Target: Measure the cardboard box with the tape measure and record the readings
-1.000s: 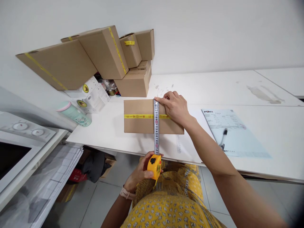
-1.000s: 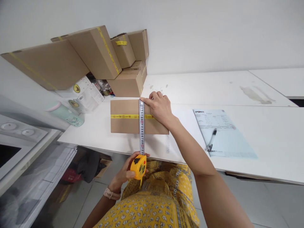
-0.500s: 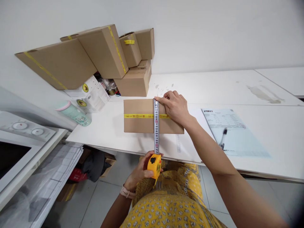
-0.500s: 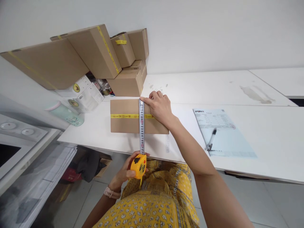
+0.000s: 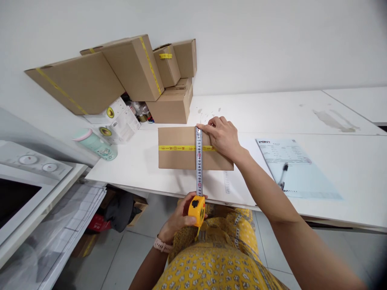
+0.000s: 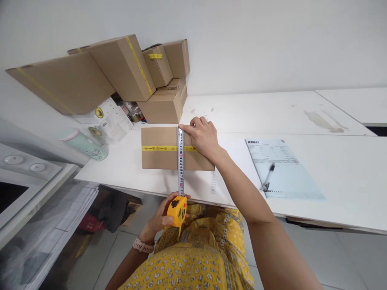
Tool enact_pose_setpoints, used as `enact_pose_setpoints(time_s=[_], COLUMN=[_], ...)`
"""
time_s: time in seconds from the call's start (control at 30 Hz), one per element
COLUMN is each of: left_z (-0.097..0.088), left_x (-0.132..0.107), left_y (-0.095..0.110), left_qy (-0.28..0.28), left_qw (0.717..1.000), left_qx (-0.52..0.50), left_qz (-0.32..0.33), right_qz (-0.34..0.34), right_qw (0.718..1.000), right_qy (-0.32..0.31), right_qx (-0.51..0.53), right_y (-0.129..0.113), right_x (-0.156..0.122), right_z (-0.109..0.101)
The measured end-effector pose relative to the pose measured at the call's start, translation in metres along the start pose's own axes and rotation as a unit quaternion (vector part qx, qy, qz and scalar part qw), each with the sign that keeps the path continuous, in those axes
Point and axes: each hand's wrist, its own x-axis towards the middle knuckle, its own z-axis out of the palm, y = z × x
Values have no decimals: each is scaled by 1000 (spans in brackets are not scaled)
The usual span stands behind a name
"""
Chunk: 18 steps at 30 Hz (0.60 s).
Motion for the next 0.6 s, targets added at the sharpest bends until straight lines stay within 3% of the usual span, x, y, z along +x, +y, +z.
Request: enact_pose_setpoints(time_s=[0.13,0.23,0.43,0.6], left_z=[-5,-7,-5,-1], left_x=[-21,-44,-69,-67], left_y=[13,28,56,55], left_qy=[-30,-8,30,10], left_qw=[999,999,999,1000], left_qx=[-40,-40,-38,-14], left_qz=[9,26,4,4], right_qz=[11,12,-31,-48], right_qw=[1000,1000,999,997], right_qy=[13,13,34,38], right_qx=[-9,-19,3,50], right_y=[-9,-20,-49,-65], right_x=[-3,-17,-85,-133], right_z=[-4,-10,-6,9])
